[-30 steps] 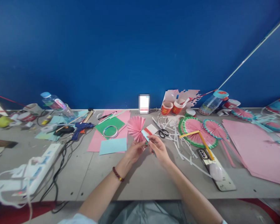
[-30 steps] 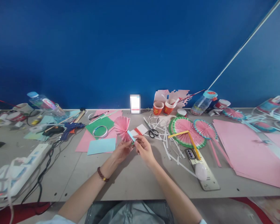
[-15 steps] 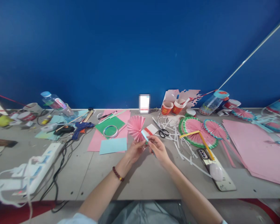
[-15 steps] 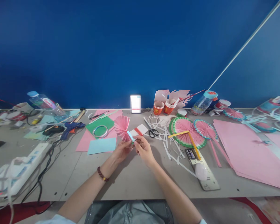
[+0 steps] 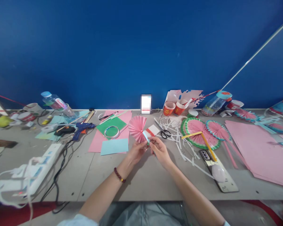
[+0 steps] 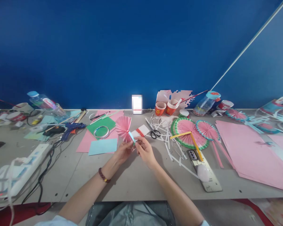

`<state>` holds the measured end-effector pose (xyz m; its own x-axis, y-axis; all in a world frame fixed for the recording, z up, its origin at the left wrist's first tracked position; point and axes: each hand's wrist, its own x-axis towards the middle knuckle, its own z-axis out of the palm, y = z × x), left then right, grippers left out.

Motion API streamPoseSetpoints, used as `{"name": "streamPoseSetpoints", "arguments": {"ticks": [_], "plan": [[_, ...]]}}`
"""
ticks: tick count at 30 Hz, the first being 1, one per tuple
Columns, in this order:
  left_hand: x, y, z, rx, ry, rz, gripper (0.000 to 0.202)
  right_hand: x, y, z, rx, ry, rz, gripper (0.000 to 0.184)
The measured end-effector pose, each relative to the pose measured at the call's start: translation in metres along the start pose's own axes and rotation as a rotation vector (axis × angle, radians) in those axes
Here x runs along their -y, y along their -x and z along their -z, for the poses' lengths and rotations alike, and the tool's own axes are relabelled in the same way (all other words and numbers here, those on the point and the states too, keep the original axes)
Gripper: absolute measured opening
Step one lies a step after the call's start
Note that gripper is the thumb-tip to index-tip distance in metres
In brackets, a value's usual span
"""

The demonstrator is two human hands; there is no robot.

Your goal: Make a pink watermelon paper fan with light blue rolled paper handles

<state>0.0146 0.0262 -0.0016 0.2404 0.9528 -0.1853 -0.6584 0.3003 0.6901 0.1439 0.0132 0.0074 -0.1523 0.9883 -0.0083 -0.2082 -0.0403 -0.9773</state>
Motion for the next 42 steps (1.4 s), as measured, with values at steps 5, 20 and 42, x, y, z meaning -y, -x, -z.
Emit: {"name": "streamPoseSetpoints", "arguments": {"ticks": [5,20,42], "plan": [[0.002,0.0,0.001,-0.016,-0.011,-0.008,0.02,-0.003,0.0,0.001,-0.01,0.014,-0.01,0.036],[0.0,-0.001,-0.002,-0.075,-0.025,-0.068,0.024,-0.013,0.0,0.004,-0.015,0.074,-0.009,0.039],[0.001,0.002,-0.005,-0.1,-0.085,-0.112,0.027,-0.022,0.0,0.008,-0.101,0.353,0.222,0.029]]}}
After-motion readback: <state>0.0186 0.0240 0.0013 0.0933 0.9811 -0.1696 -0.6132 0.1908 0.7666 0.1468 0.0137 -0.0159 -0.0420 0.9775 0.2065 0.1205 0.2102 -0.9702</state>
